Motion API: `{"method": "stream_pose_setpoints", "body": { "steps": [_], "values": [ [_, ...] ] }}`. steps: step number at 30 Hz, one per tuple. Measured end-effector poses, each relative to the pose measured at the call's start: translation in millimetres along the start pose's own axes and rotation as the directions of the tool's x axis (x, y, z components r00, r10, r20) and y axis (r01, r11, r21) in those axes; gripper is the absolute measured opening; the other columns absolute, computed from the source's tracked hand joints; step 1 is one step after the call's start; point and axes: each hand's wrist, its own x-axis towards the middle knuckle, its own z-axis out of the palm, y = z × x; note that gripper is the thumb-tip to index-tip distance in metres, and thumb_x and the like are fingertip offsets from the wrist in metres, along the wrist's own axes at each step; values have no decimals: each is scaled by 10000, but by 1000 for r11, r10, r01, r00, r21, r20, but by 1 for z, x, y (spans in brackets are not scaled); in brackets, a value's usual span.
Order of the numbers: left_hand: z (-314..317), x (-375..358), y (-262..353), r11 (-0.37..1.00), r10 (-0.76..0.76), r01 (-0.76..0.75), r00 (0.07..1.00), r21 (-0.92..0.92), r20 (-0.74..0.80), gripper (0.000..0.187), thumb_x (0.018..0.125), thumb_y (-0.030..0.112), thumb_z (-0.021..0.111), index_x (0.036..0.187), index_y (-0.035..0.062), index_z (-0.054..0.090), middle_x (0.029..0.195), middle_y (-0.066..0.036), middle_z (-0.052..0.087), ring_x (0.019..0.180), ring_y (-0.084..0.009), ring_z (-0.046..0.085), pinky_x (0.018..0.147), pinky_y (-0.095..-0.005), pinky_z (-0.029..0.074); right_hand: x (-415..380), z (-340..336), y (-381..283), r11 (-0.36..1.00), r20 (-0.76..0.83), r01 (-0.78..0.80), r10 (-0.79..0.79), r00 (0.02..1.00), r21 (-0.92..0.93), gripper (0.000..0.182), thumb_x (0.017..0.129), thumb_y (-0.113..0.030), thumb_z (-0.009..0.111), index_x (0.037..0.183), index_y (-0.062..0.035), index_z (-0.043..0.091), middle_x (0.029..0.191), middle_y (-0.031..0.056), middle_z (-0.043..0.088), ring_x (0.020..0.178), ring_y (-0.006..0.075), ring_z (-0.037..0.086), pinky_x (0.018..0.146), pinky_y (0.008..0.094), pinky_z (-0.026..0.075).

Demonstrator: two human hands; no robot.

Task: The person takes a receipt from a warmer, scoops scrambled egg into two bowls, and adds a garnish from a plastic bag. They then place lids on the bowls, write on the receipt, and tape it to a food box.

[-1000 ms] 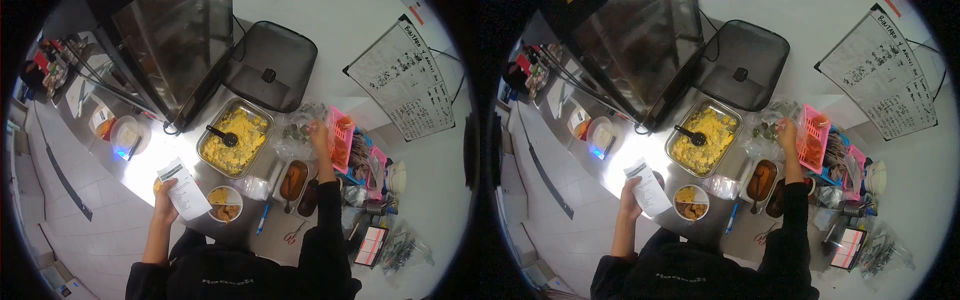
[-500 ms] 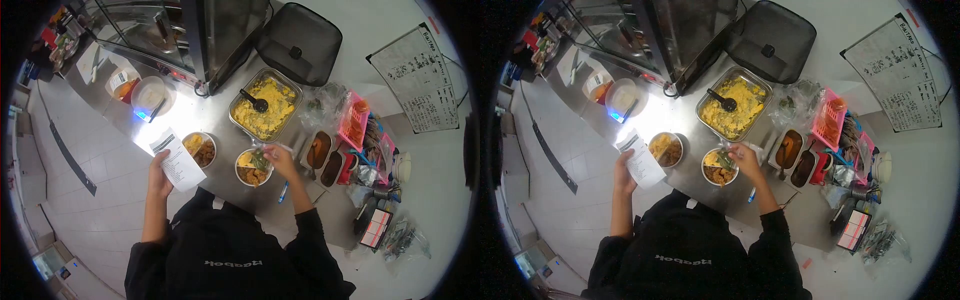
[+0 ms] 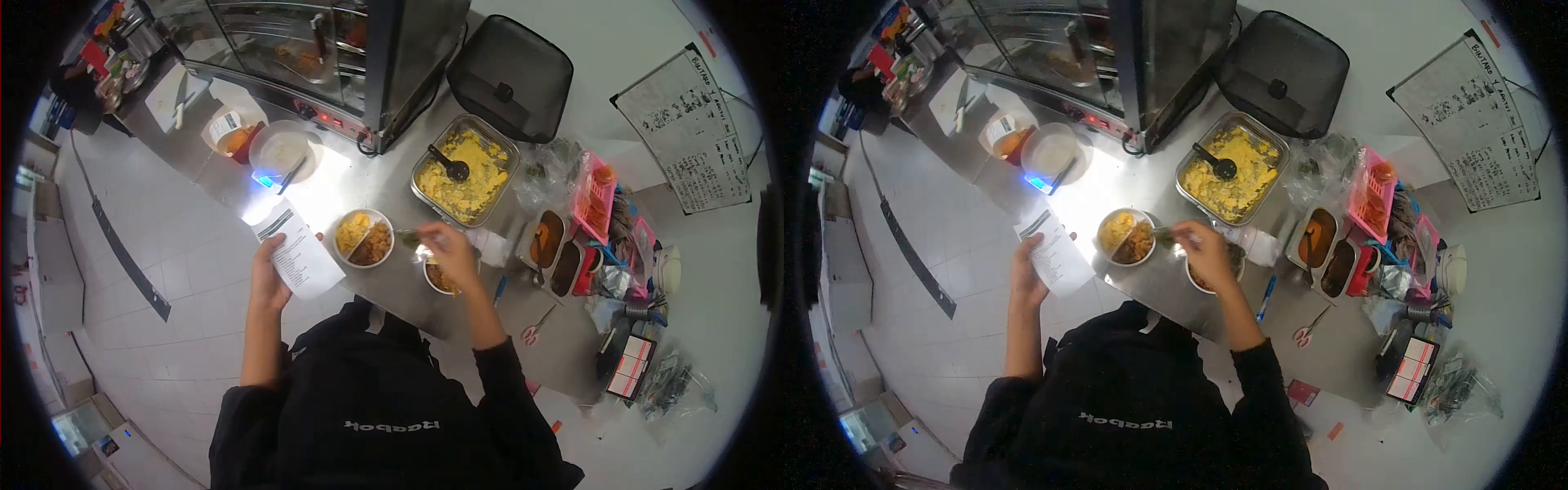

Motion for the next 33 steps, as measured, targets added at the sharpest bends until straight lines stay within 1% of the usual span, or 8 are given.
{"method": "stream_pose_setpoints", "body": {
  "steps": [6,9,12,19,25,28,30,33],
  "values": [
    [15,-12,10,998,-59,57,993,31,98,456,846,182,466,1216,-76,403,1105,-238,558,1034,-388,578,862,-450,513,82,76,43,912,244,248,-172,954,-326,122,798,-30,570,893,-72,634,878,74,619,815,211,587,682,322,477],
    [14,-13,13,996,-76,71,990,52,121,454,854,188,462,1219,-74,398,1096,-238,565,1016,-377,591,840,-434,530,93,91,45,523,292,484,-409,865,-702,110,733,-45,576,828,-80,618,875,80,562,841,275,537,684,385,466],
    [11,-17,16,997,-61,55,991,48,121,455,853,186,465,1220,-74,396,1091,-240,567,1016,-372,592,839,-437,530,89,105,40,424,318,512,-449,835,-747,117,728,-50,554,826,-83,610,868,83,510,906,273,517,732,381,469],
    [8,-12,16,995,-92,87,991,54,99,437,848,175,472,1203,-73,412,1089,-232,568,1023,-366,589,857,-432,521,72,124,55,731,313,416,-284,906,-541,221,717,13,496,920,10,584,965,159,574,952,306,540,820,377,462],
    [20,2,5,987,-136,123,982,104,131,404,853,181,486,1176,-57,444,1070,-215,577,1012,-360,593,840,-407,531,58,114,45,591,352,511,-371,859,-624,165,743,-40,521,892,-36,594,975,146,601,920,295,555,795,421,449],
    [19,11,0,982,-157,139,977,130,143,388,852,184,503,1161,-44,455,1048,-187,589,965,-319,616,813,-384,542,39,81,16,524,83,395,-520,850,-755,188,744,-69,529,915,-58,606,970,126,599,941,271,550,784,412,439],
    [21,13,-3,980,-164,147,978,131,132,375,848,180,517,1151,-36,461,1029,-168,597,924,-285,632,792,-370,551,16,41,18,683,-205,6,-228,952,-730,310,724,-98,654,1027,-64,598,1048,113,567,985,307,525,831,434,421],
    [35,12,-6,969,-217,193,964,156,152,368,849,193,537,1144,-19,476,1037,-143,606,930,-247,623,814,-355,529,-30,-16,28,533,-410,-321,-54,910,-783,326,707,-112,702,1007,-56,587,959,117,556,952,320,539,788,423,447]
  ]
}}
